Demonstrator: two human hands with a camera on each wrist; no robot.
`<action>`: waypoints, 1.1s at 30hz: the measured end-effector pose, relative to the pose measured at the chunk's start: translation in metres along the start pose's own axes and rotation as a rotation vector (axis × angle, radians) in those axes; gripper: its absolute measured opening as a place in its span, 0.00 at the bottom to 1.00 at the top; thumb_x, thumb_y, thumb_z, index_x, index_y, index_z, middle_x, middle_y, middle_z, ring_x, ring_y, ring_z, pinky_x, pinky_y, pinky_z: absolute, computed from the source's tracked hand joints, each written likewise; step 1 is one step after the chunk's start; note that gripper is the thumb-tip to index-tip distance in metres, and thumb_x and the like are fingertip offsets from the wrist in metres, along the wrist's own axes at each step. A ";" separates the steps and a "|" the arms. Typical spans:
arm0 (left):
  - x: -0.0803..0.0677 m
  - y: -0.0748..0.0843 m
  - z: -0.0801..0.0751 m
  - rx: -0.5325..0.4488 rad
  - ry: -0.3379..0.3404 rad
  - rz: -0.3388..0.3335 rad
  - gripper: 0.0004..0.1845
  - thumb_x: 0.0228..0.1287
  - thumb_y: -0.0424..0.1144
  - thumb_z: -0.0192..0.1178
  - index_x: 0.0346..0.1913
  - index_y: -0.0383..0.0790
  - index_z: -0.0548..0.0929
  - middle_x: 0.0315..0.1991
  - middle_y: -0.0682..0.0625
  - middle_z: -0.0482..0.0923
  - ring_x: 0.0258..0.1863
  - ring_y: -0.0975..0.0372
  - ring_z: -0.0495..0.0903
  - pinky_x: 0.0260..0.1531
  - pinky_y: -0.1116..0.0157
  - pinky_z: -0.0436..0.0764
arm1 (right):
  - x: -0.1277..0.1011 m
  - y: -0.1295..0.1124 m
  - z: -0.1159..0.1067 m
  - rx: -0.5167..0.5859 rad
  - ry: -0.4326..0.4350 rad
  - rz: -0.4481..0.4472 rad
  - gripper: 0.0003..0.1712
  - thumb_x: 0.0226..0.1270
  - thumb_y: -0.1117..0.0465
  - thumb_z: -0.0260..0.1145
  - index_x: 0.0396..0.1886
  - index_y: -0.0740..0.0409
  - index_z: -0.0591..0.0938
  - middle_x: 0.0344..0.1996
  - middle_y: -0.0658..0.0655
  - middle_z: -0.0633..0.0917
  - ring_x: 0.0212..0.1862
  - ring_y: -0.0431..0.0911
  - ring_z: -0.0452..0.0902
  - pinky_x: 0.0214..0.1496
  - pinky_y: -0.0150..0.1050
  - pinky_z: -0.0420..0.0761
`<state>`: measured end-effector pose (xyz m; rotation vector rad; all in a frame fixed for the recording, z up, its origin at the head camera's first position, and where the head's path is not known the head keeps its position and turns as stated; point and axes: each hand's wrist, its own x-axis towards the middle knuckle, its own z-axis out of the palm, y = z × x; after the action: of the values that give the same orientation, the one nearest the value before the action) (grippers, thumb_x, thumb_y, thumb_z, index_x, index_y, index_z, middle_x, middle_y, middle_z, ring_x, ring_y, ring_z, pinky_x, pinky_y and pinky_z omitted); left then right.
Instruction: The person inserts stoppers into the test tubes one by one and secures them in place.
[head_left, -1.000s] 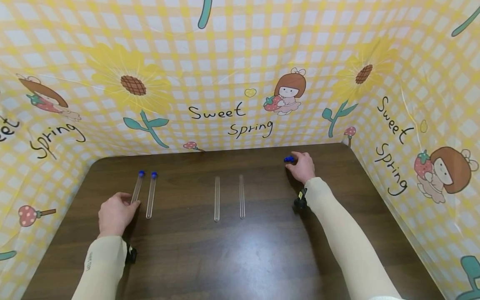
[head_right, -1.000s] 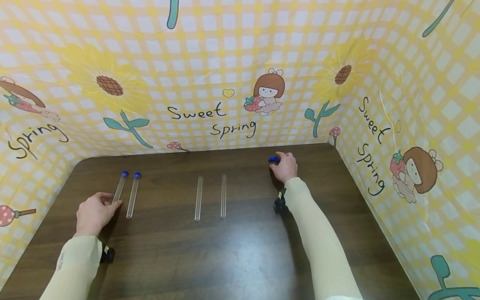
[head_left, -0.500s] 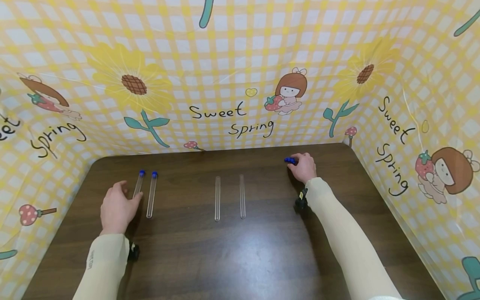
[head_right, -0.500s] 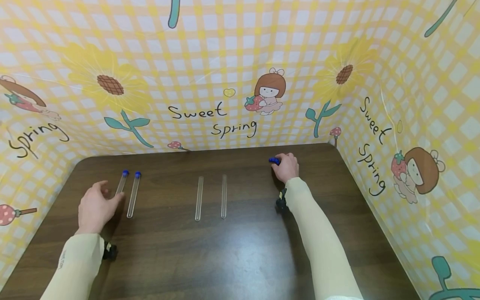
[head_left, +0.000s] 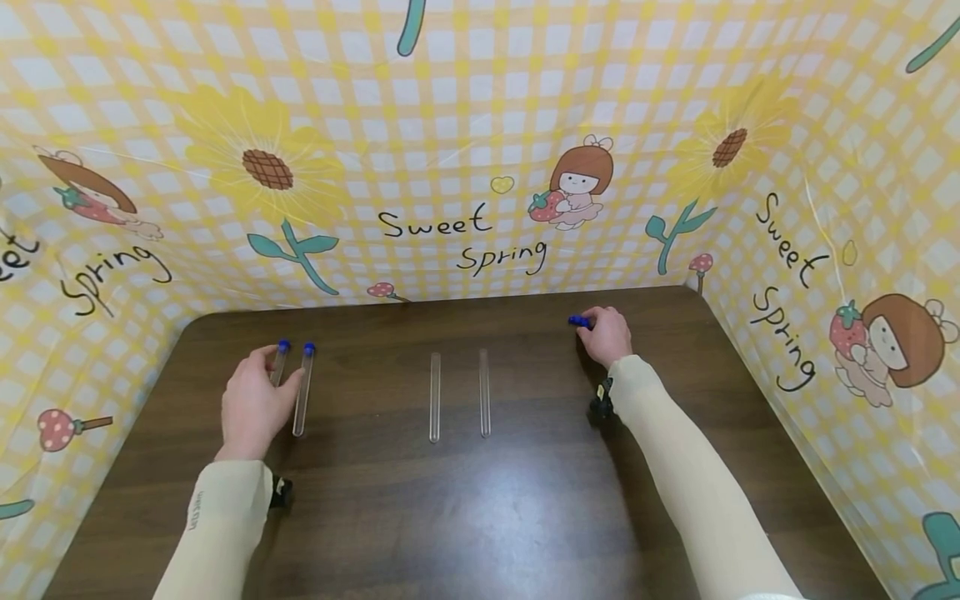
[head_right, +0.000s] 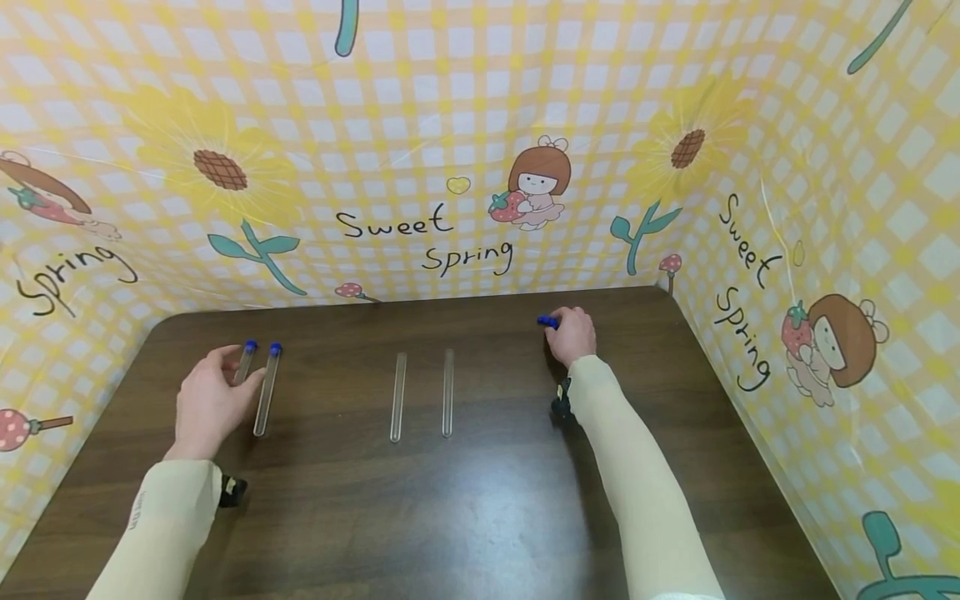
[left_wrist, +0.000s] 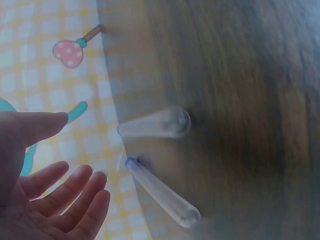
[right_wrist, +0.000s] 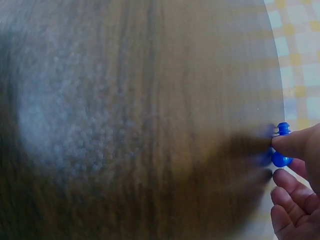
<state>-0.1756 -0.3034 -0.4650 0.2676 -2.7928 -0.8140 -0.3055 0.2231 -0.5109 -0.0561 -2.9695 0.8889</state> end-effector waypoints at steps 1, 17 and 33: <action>0.000 0.002 0.001 -0.004 -0.005 0.004 0.34 0.72 0.47 0.62 0.70 0.27 0.68 0.54 0.31 0.75 0.46 0.39 0.77 0.45 0.40 0.73 | 0.000 0.000 0.000 0.002 0.003 -0.003 0.18 0.71 0.60 0.68 0.55 0.66 0.83 0.50 0.68 0.78 0.54 0.62 0.73 0.59 0.57 0.73; -0.002 0.031 0.014 -0.021 -0.056 0.085 0.35 0.73 0.48 0.62 0.71 0.26 0.66 0.57 0.29 0.74 0.52 0.37 0.75 0.49 0.38 0.74 | -0.004 -0.004 -0.004 0.059 0.011 0.012 0.19 0.74 0.61 0.63 0.58 0.67 0.81 0.47 0.65 0.78 0.49 0.59 0.73 0.56 0.54 0.74; -0.009 0.052 0.032 -0.037 -0.113 0.080 0.37 0.72 0.51 0.62 0.72 0.27 0.65 0.61 0.29 0.72 0.58 0.36 0.73 0.55 0.39 0.72 | -0.010 -0.013 -0.008 0.103 0.049 0.007 0.19 0.74 0.59 0.60 0.58 0.65 0.83 0.50 0.64 0.79 0.51 0.58 0.74 0.58 0.54 0.74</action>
<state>-0.1813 -0.2416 -0.4643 0.1056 -2.8678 -0.8867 -0.2958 0.2159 -0.4977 -0.0837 -2.8758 1.0241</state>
